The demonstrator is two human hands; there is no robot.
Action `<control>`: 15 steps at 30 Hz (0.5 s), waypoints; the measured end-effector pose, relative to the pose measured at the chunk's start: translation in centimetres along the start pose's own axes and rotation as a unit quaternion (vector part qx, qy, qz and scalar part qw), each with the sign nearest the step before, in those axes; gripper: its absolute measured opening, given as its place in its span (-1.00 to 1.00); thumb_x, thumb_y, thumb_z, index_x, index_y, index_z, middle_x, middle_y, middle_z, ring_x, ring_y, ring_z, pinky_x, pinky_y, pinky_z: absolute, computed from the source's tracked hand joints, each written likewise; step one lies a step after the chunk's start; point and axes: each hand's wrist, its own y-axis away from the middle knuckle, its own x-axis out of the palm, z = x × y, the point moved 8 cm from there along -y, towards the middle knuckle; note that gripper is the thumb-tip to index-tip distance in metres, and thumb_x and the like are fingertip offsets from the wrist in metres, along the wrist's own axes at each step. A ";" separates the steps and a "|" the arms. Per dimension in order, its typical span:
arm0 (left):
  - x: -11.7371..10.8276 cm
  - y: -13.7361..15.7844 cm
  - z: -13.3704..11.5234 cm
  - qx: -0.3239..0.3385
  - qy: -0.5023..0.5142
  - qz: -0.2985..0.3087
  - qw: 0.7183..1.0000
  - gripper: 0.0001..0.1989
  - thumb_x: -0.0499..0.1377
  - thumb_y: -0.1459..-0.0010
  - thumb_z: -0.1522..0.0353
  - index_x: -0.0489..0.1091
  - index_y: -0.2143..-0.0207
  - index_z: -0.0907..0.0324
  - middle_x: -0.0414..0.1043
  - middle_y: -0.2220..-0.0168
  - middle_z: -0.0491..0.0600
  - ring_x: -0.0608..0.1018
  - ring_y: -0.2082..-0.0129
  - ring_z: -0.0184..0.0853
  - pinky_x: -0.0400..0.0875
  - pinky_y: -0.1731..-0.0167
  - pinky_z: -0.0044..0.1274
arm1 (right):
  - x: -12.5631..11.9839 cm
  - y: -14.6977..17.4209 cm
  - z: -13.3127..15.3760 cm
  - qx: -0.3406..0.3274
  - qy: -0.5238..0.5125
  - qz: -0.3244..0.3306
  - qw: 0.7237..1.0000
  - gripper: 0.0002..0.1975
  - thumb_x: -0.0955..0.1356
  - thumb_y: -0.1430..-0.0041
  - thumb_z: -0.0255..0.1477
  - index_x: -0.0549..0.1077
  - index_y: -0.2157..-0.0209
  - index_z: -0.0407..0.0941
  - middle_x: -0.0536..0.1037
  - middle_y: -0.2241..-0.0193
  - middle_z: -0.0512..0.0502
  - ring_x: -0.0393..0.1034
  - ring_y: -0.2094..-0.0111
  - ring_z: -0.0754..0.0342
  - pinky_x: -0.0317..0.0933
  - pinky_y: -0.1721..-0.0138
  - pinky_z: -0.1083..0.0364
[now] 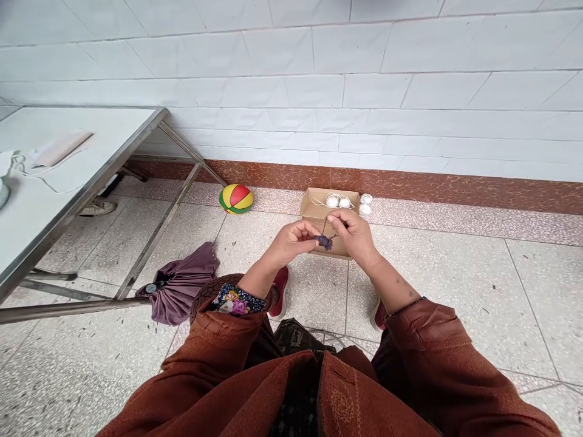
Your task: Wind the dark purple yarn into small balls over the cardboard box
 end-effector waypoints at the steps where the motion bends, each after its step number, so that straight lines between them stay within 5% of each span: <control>1: 0.1 0.0 -0.1 0.001 0.028 0.002 1.000 -0.72 0.49 -0.02 0.29 0.51 0.31 0.18 0.57 0.35 -0.08 0.52 0.40 -0.44 0.37 0.33 -0.55 | 0.6 0.1 -0.6 0.010 0.006 0.008 1.000 -0.73 0.35 -0.48 -0.20 0.60 0.26 -0.03 0.64 0.35 -0.05 0.52 0.32 -0.01 0.40 0.21 0.01; 5: -1.6 -0.5 0.0 0.029 0.095 -0.083 0.992 -0.67 0.52 0.02 0.26 0.49 0.31 0.15 0.53 0.36 -0.12 0.51 0.38 -0.43 0.41 0.27 -0.52 | 4.0 1.6 -1.1 -0.009 0.047 0.088 0.995 -0.70 0.31 -0.51 -0.22 0.60 0.25 -0.03 0.67 0.32 -0.09 0.57 0.26 -0.04 0.43 0.19 0.01; 9: -3.6 -0.8 0.4 0.037 0.046 -0.185 0.981 -0.74 0.47 0.00 0.31 0.48 0.31 0.16 0.50 0.41 -0.16 0.48 0.42 -0.45 0.38 0.29 -0.54 | 5.8 3.3 1.3 -0.089 0.083 0.165 0.979 -0.70 0.31 -0.55 -0.21 0.63 0.17 -0.03 0.67 0.28 -0.12 0.60 0.22 -0.05 0.45 0.16 0.02; 15: -2.3 -0.6 0.2 0.031 -0.032 -0.128 0.991 -0.78 0.46 -0.01 0.36 0.49 0.35 0.17 0.55 0.41 -0.12 0.50 0.42 -0.44 0.35 0.32 -0.54 | 1.5 1.4 3.0 -0.092 0.051 0.052 0.993 -0.73 0.33 -0.54 -0.23 0.64 0.16 0.00 0.69 0.28 -0.11 0.57 0.23 -0.05 0.46 0.13 -0.02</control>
